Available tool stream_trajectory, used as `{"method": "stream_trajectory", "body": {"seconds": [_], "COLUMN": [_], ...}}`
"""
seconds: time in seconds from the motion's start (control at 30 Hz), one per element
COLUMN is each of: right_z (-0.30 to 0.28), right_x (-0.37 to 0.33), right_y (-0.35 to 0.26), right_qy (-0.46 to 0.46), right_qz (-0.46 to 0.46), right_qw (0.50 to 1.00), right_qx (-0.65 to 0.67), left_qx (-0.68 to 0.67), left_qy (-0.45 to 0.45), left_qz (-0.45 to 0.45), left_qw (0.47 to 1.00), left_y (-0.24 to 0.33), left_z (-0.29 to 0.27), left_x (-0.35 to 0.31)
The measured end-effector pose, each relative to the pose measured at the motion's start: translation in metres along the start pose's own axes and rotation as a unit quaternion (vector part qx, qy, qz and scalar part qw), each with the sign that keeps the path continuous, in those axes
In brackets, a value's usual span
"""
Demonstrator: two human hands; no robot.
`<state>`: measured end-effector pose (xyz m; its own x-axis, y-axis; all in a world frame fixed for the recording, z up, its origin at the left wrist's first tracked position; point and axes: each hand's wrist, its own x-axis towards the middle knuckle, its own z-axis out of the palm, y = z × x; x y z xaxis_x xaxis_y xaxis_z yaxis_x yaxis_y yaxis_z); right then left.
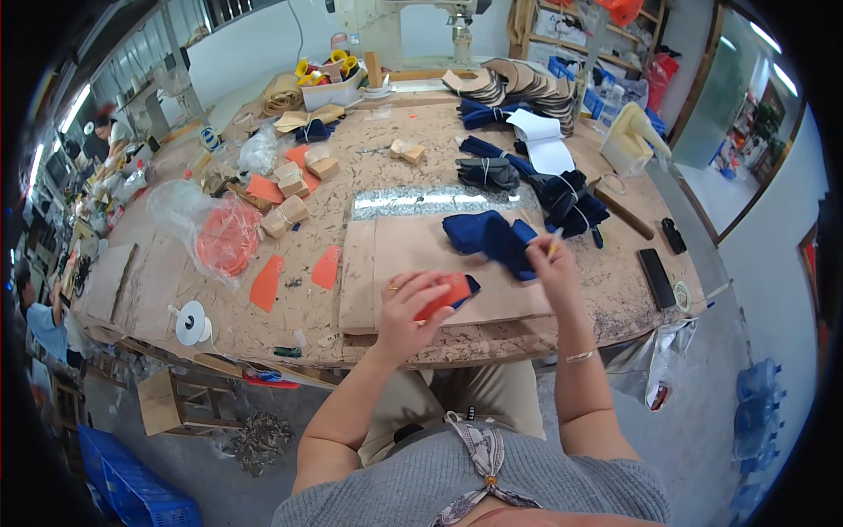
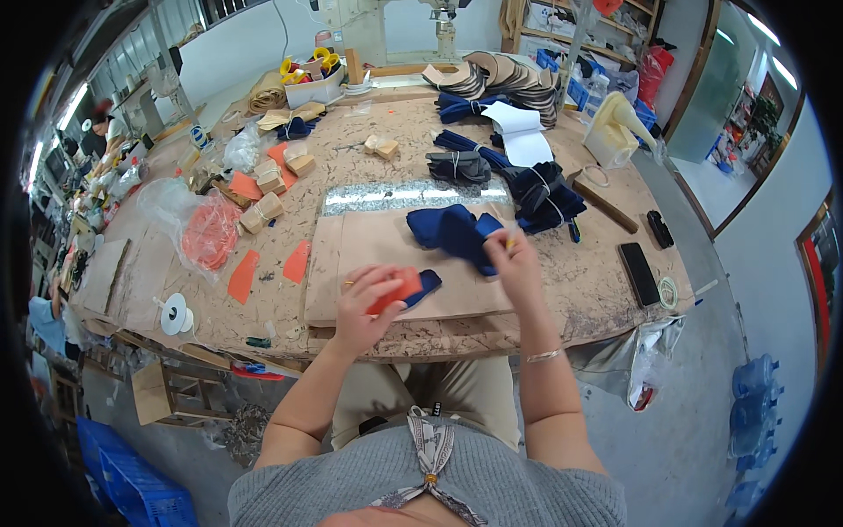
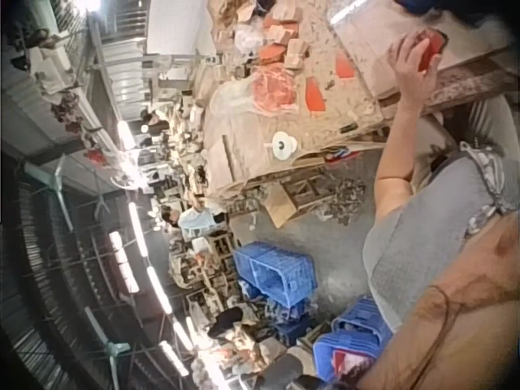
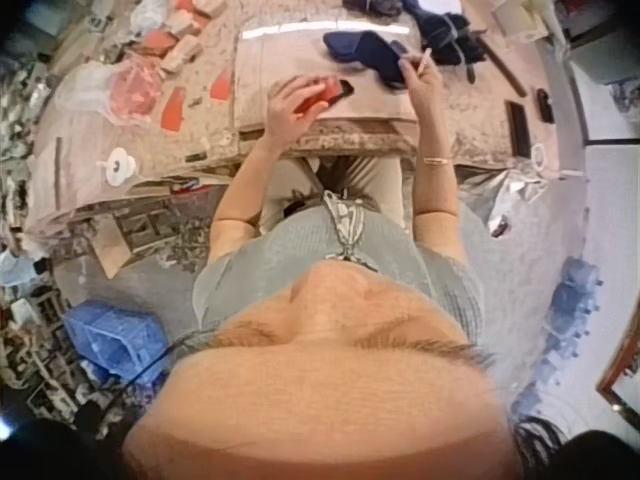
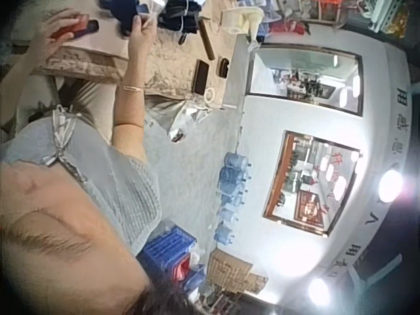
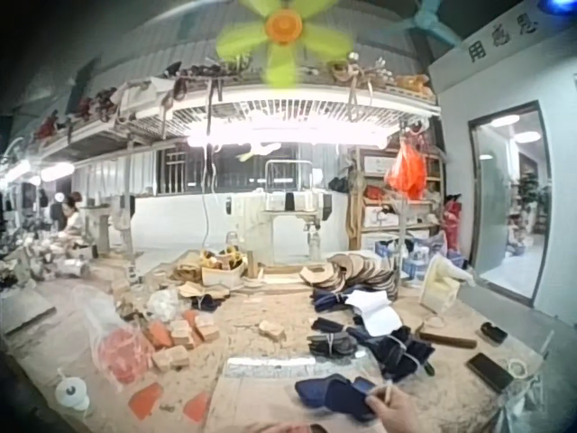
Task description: The person marks dark blue fabric pieces using a red template and a yellow marking tool. They repeatedly position the template on each piece, trace the outline, and set the marked piece aside on the table.
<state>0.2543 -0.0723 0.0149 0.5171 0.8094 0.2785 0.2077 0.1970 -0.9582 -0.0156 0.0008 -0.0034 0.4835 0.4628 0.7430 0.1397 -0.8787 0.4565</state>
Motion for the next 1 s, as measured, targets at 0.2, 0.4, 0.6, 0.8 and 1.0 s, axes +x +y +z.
{"method": "stream_trajectory", "body": {"seconds": [0.2, 0.4, 0.6, 0.8, 1.0], "right_z": [-0.026, -0.004, 0.018, 0.015, 0.015], "right_x": [0.006, -0.042, -0.059, -0.060, -0.060], "right_y": [0.004, 0.011, 0.007, 0.013, 0.010], "right_qy": [0.205, -0.017, -0.100, -0.096, -0.107], "right_qz": [-0.243, -0.205, -0.252, -0.275, -0.271], "right_qw": [0.851, 0.931, 0.903, 0.894, 0.895], "right_qx": [-0.417, -0.300, -0.334, -0.339, -0.338], "left_qx": [0.151, 0.062, 0.081, 0.127, 0.120], "left_qy": [-0.111, -0.232, -0.225, -0.216, -0.198], "left_qz": [-0.066, -0.040, -0.037, -0.052, -0.061], "left_qw": [0.980, 0.970, 0.970, 0.967, 0.971], "left_y": [0.009, -0.005, 0.004, 0.017, 0.018], "left_z": [0.030, 0.017, 0.013, 0.024, 0.027], "left_x": [0.004, 0.009, 0.007, 0.004, 0.004]}}
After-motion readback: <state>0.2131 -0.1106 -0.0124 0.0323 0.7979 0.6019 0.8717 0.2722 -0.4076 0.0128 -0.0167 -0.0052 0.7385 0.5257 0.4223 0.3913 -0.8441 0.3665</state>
